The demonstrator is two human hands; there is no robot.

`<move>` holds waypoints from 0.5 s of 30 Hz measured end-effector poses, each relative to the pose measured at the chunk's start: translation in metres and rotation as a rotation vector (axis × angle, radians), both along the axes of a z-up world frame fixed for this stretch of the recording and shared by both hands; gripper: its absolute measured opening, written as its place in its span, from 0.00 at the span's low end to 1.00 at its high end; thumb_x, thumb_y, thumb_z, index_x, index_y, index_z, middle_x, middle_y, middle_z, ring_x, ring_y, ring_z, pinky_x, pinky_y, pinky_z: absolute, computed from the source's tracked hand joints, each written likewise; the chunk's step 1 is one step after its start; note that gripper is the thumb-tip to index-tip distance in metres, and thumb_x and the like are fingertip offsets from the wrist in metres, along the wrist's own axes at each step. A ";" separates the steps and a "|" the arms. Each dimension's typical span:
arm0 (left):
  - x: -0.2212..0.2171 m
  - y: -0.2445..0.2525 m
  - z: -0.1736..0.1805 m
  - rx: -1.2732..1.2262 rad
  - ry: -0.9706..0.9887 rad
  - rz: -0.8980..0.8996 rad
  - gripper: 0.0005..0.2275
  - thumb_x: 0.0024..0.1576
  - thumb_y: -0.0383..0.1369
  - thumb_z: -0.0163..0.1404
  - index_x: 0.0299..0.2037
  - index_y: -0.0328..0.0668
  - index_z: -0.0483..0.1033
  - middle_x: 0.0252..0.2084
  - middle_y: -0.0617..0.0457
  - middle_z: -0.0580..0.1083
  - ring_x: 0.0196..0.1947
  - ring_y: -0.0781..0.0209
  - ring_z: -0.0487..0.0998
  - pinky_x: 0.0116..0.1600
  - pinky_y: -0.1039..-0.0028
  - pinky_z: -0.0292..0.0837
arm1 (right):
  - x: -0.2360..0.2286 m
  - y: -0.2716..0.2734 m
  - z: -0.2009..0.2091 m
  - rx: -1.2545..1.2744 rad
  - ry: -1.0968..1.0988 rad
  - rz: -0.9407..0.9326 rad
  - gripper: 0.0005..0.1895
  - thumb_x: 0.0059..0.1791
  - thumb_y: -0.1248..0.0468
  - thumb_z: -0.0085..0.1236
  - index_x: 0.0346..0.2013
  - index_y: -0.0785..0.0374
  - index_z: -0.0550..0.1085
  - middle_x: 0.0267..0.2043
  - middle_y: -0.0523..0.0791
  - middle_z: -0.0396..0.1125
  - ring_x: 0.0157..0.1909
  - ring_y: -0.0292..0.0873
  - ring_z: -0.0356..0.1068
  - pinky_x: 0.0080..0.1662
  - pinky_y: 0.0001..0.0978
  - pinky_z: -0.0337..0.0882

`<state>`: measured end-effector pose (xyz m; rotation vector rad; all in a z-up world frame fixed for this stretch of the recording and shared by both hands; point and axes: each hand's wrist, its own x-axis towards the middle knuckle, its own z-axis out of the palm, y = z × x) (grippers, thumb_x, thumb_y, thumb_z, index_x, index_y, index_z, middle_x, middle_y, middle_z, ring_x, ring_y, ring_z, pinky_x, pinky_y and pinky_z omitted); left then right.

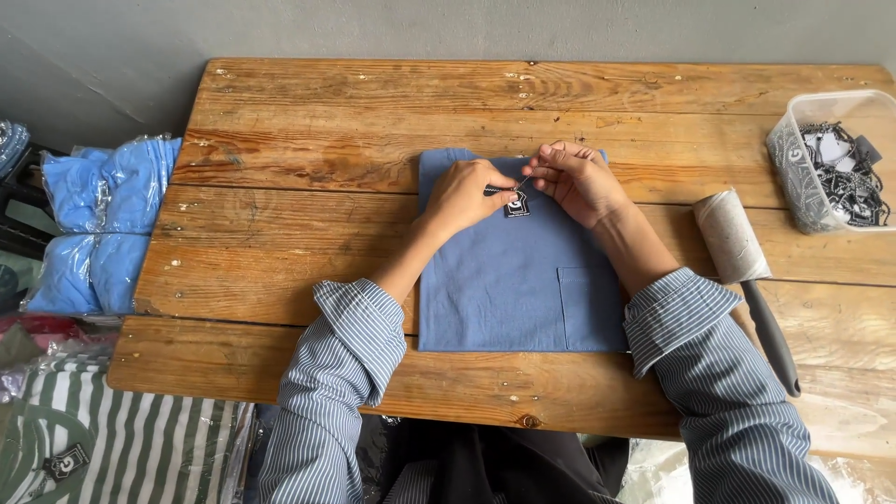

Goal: Folding a t-shirt, cleaning it with a lint roller, and packaging it in a plastic bag

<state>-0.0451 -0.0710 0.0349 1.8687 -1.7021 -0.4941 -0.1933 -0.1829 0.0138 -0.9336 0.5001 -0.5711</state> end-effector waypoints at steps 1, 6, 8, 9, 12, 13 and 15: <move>0.001 0.000 0.000 0.008 -0.005 -0.018 0.08 0.45 0.35 0.50 0.35 0.53 0.75 0.35 0.50 0.72 0.39 0.51 0.72 0.42 0.68 0.68 | 0.000 -0.002 -0.004 0.049 -0.018 -0.018 0.07 0.42 0.65 0.52 0.21 0.65 0.67 0.26 0.49 0.67 0.31 0.41 0.71 0.31 0.24 0.72; 0.003 0.001 0.002 0.011 -0.010 -0.059 0.10 0.45 0.35 0.50 0.37 0.53 0.74 0.37 0.49 0.71 0.41 0.49 0.70 0.44 0.66 0.66 | 0.000 -0.004 -0.010 0.070 -0.026 -0.044 0.07 0.42 0.64 0.52 0.24 0.66 0.68 0.27 0.49 0.67 0.32 0.42 0.71 0.32 0.26 0.72; 0.003 0.002 0.001 -0.006 -0.025 -0.018 0.14 0.42 0.38 0.53 0.39 0.51 0.73 0.36 0.52 0.70 0.40 0.51 0.71 0.44 0.65 0.66 | 0.002 0.001 -0.005 -0.097 0.021 -0.062 0.08 0.41 0.66 0.54 0.30 0.69 0.69 0.29 0.48 0.67 0.33 0.39 0.70 0.32 0.22 0.72; 0.003 0.002 0.002 -0.007 -0.024 -0.016 0.14 0.42 0.38 0.53 0.39 0.51 0.73 0.36 0.52 0.70 0.40 0.51 0.71 0.44 0.65 0.66 | 0.003 0.003 -0.003 -0.098 0.021 -0.060 0.08 0.41 0.66 0.54 0.30 0.69 0.69 0.29 0.48 0.67 0.33 0.39 0.70 0.32 0.22 0.72; 0.004 0.004 0.003 -0.018 0.046 0.002 0.18 0.41 0.44 0.53 0.41 0.50 0.72 0.36 0.53 0.70 0.41 0.52 0.71 0.44 0.65 0.66 | 0.006 0.009 0.002 -0.313 0.178 -0.137 0.07 0.40 0.70 0.54 0.30 0.70 0.69 0.25 0.45 0.66 0.28 0.35 0.69 0.25 0.14 0.68; 0.004 0.004 0.001 -0.038 0.052 0.022 0.13 0.44 0.43 0.50 0.37 0.51 0.73 0.33 0.53 0.71 0.38 0.52 0.72 0.42 0.66 0.67 | 0.005 0.010 0.002 -0.416 0.221 -0.137 0.06 0.39 0.71 0.54 0.29 0.70 0.70 0.23 0.47 0.65 0.26 0.35 0.68 0.23 0.14 0.65; 0.005 0.001 -0.004 -0.057 0.059 0.042 0.09 0.48 0.42 0.47 0.33 0.52 0.74 0.31 0.53 0.72 0.36 0.53 0.73 0.39 0.68 0.68 | 0.005 0.014 0.004 -0.517 0.265 -0.136 0.05 0.39 0.73 0.54 0.29 0.69 0.70 0.21 0.49 0.65 0.24 0.36 0.67 0.21 0.15 0.63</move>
